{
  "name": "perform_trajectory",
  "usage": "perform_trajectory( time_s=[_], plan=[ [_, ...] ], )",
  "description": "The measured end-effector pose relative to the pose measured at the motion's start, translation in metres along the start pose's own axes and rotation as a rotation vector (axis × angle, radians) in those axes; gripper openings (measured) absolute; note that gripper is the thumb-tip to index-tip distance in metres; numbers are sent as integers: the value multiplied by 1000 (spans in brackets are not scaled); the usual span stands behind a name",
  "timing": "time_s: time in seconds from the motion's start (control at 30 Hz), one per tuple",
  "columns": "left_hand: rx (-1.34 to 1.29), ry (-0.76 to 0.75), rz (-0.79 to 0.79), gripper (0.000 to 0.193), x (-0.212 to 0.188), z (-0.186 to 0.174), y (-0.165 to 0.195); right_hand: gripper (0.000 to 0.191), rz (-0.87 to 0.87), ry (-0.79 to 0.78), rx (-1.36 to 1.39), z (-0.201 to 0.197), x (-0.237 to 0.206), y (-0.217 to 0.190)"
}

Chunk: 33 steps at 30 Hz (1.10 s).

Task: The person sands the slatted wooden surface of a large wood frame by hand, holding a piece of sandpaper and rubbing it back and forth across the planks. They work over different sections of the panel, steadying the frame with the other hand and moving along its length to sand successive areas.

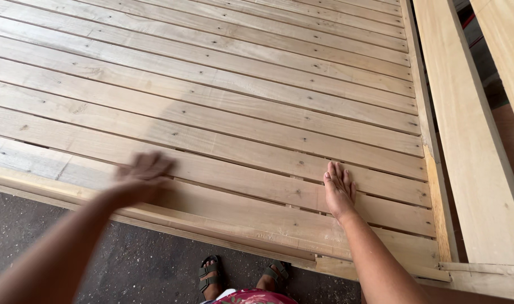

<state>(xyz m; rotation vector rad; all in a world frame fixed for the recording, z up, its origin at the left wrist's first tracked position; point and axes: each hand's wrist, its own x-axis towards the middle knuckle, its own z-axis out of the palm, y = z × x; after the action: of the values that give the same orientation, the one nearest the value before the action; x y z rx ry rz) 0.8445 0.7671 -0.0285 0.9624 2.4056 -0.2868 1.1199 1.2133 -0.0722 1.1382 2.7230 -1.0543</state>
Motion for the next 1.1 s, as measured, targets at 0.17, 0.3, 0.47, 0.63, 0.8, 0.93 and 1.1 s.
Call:
perform_trajectory(
  time_s=[0.17, 0.3, 0.47, 0.63, 0.8, 0.93, 1.1],
  plan=[
    [-111, 161, 448, 58, 14, -13, 192, 67, 96, 130, -113, 13, 5, -10],
    [-188, 306, 701, 54, 28, -9, 297, 62, 111, 238, -195, 22, 8, -18],
    [-123, 492, 481, 53, 88, 8, 231, 63, -278, 539, -180, 23, 19, -24],
    [-116, 454, -158, 60, 98, 5, -5, 64, -38, 380, -449, 14, 59, -37],
    [-299, 542, -356, 68, 125, -16, -7, 65, 1, 353, -481, 6, 96, -54],
    [-50, 759, 265, 68, 153, -21, 174, 64, -13, 356, -454, 3, 111, -65],
    [-225, 555, 578, 56, 152, -41, 279, 60, 24, 374, -408, 0, 112, -69]
  ],
)
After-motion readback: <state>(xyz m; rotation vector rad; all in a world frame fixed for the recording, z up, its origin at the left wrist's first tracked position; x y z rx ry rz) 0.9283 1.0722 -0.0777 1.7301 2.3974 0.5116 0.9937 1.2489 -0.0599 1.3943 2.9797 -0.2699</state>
